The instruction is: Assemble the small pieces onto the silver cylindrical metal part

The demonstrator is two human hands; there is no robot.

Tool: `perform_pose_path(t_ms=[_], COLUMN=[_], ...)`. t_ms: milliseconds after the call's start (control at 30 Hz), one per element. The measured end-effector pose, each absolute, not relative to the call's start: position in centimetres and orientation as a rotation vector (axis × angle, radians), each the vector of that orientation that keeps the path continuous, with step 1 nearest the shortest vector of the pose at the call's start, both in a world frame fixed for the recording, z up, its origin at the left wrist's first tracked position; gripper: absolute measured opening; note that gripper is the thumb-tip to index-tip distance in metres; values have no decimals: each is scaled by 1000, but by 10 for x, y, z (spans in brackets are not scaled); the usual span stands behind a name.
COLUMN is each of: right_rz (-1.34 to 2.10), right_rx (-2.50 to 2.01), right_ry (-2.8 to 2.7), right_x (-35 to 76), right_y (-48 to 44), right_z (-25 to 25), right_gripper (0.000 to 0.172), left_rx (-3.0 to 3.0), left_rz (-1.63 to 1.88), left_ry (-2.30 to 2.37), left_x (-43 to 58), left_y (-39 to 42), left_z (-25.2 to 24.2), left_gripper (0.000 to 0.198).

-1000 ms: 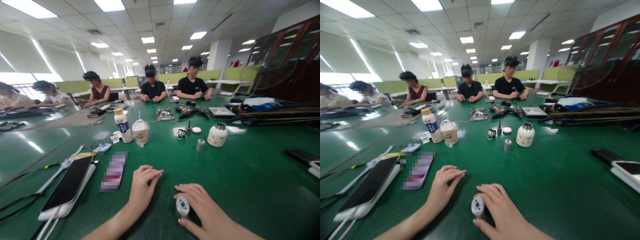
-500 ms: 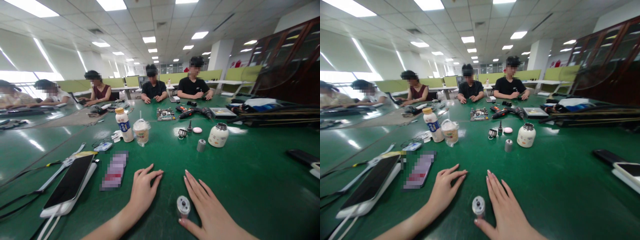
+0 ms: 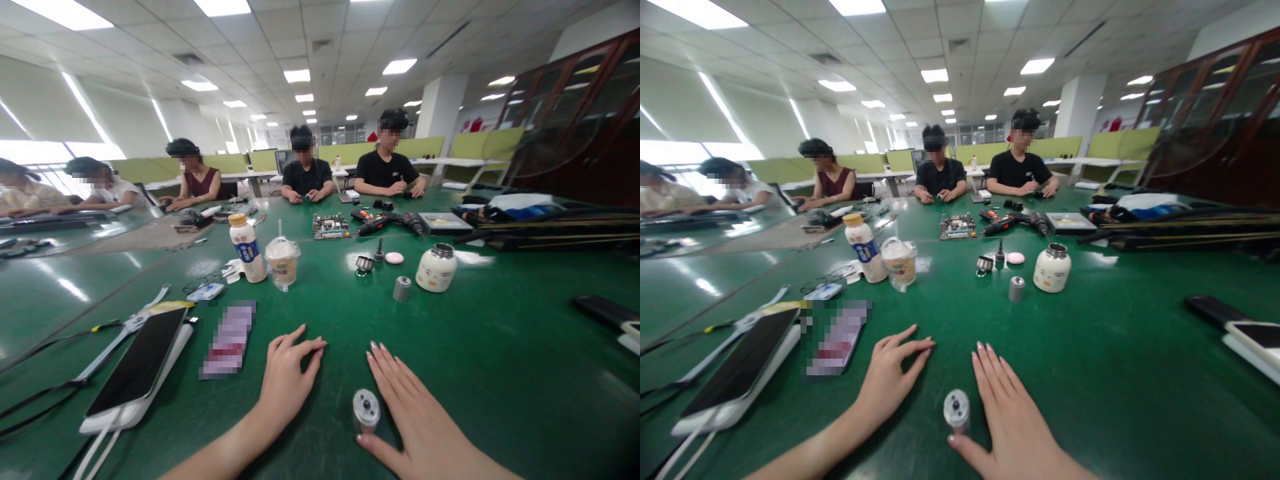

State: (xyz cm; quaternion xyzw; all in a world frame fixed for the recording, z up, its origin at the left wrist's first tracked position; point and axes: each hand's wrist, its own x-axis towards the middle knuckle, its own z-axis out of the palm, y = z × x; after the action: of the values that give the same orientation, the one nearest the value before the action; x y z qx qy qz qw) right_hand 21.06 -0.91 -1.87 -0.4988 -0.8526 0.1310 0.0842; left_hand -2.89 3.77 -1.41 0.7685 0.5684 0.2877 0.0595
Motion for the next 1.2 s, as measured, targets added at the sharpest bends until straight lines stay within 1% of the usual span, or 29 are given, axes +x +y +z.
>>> perform_pose_path(t_ms=[267, 567, 1067, 1200], right_rz=[389, 369, 399, 378], right_rx=[-1472, -1469, -1424, -1419], right_ry=[-2555, -2566, -2543, -2533], right_x=[211, 211, 210, 211], right_y=[-10, -11, -11, -11], right_z=[-20, -18, -17, -21], right_gripper=[91, 91, 88, 89], left_rx=[2323, 2262, 2295, 2187], left_rz=[906, 934, 964, 1081], left_ry=[1727, 1831, 1788, 1766], left_x=[-29, -29, -32, -29], left_y=[38, 36, 37, 35], left_z=[-16, -12, -12, -9], left_gripper=[22, 15, 15, 11])
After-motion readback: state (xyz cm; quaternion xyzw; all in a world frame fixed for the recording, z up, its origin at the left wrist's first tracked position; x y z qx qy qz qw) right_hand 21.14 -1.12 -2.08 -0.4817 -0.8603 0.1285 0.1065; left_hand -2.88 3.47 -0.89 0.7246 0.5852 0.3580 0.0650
